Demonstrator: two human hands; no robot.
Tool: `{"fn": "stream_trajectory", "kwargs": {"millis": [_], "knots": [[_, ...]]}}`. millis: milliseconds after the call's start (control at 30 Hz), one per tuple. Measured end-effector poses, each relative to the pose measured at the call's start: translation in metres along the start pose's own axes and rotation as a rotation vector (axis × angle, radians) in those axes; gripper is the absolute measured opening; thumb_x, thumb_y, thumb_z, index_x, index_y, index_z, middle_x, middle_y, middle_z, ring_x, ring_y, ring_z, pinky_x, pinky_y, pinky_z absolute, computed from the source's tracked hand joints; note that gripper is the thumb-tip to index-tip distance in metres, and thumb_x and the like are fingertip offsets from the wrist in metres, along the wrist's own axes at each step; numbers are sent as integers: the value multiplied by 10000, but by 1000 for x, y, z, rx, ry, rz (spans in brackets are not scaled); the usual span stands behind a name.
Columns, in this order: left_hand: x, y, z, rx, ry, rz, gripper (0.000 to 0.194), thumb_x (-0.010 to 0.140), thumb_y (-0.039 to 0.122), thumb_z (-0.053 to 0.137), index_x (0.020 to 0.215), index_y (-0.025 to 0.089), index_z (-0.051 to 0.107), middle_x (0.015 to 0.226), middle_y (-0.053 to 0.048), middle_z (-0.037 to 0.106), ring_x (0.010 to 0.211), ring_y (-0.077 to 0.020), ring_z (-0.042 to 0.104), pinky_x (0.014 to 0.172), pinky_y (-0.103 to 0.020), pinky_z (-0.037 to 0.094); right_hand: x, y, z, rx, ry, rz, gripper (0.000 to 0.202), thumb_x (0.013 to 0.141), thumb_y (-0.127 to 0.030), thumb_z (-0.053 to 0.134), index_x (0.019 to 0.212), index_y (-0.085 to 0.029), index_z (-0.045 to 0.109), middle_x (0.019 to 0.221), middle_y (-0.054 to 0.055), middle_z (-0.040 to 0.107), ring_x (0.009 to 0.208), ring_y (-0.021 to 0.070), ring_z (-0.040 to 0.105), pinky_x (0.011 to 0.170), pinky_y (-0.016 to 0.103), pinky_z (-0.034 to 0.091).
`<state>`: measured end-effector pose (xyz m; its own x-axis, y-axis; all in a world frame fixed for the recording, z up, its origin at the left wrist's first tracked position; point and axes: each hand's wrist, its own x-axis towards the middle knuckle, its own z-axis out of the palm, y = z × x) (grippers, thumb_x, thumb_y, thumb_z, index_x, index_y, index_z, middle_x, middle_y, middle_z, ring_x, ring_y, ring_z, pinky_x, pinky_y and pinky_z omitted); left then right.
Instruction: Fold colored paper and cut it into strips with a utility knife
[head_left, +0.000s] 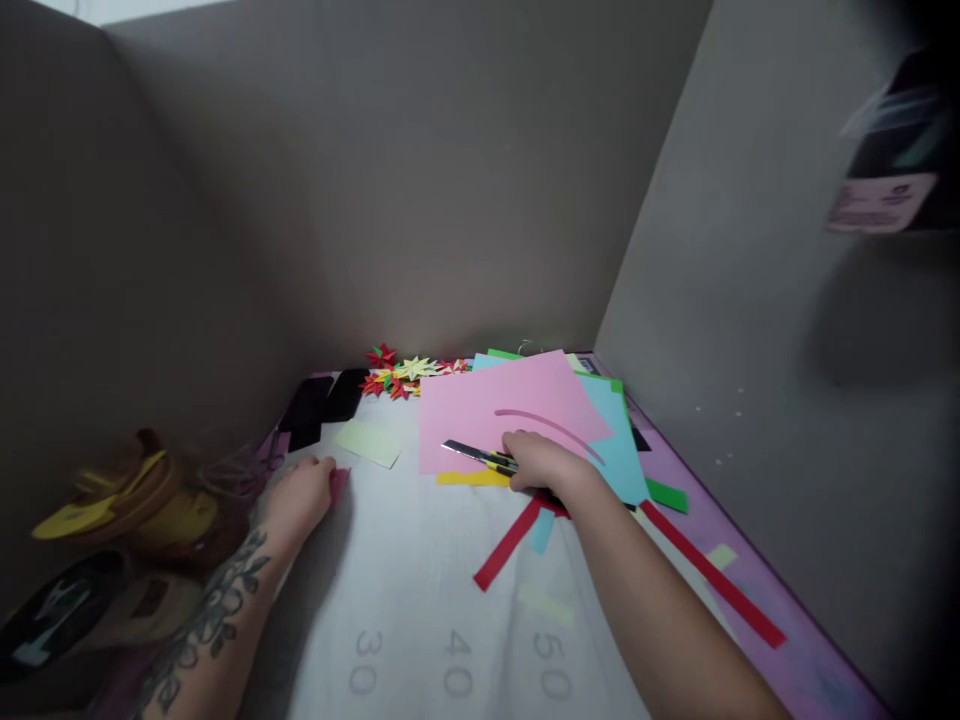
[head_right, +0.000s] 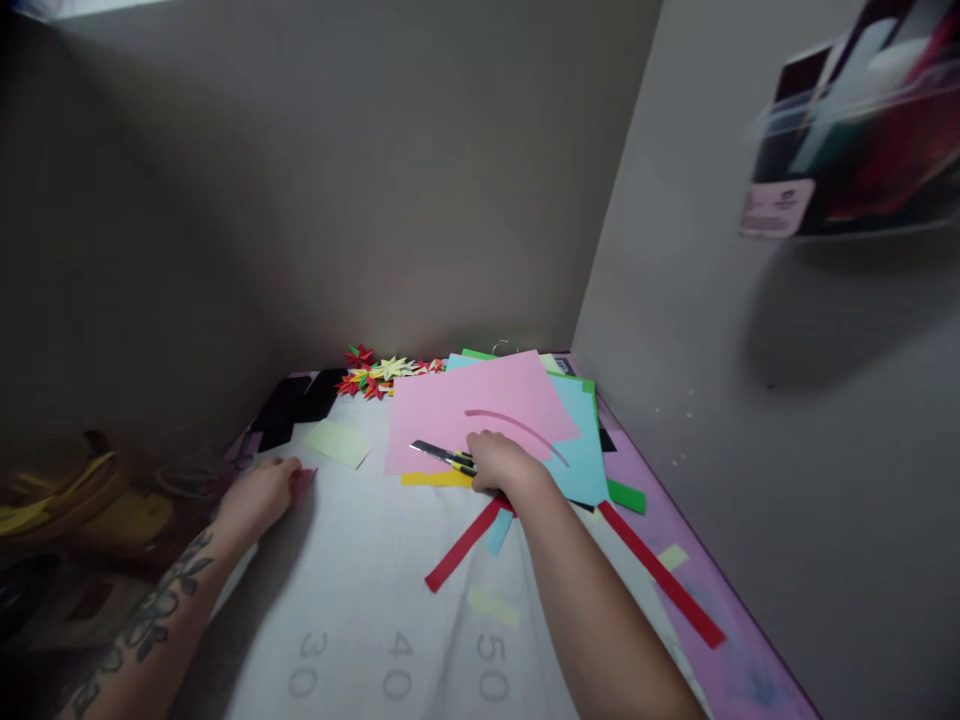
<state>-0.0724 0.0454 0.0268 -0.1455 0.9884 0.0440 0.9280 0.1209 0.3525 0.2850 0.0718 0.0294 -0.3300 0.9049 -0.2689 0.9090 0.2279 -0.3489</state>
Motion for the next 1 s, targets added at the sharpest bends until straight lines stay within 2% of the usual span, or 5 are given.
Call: {"fn": "stream_trajectory", "kwargs": {"millis": [167,333,500,667,1000], "knots": [[19,64,35,-245,-64,74,410,719,94,521,1115,181,585,1120,-124,610,1053,-257,562,894,-331,394,-1,3,-2,36,-37,34,400,571,-117,624,965,-166,579,965,108,639,780,218,599,531,252,341],[37,110,70,-566,-197,-83,599,754,228,612,1299,100,400,847,-83,664,648,-174,615,581,-256,448,1,21,-8,119,-100,49,347,585,-191,636,922,-197,555,848,29,634,701,174,584,508,236,330],[49,122,67,-852,-293,-180,395,765,281,676,1099,120,540,698,-6,610,538,-112,564,497,-207,422,-4,37,-17,208,-96,25,242,637,-255,613,859,-213,527,766,-14,593,650,148,532,510,237,328],[70,136,55,-1052,-408,-225,282,896,328,566,1105,140,574,1040,-67,616,842,-166,617,722,-345,534,-38,40,-52,331,-13,-147,252,681,-264,597,922,-225,535,885,-20,593,767,142,531,612,230,378],[83,166,47,-1290,-563,-242,256,900,298,563,1098,136,577,1046,-67,618,858,-169,619,740,-355,539,-32,-65,-2,-139,-372,-372,444,582,-233,713,1020,-198,646,875,63,672,729,232,608,517,262,391]]}}
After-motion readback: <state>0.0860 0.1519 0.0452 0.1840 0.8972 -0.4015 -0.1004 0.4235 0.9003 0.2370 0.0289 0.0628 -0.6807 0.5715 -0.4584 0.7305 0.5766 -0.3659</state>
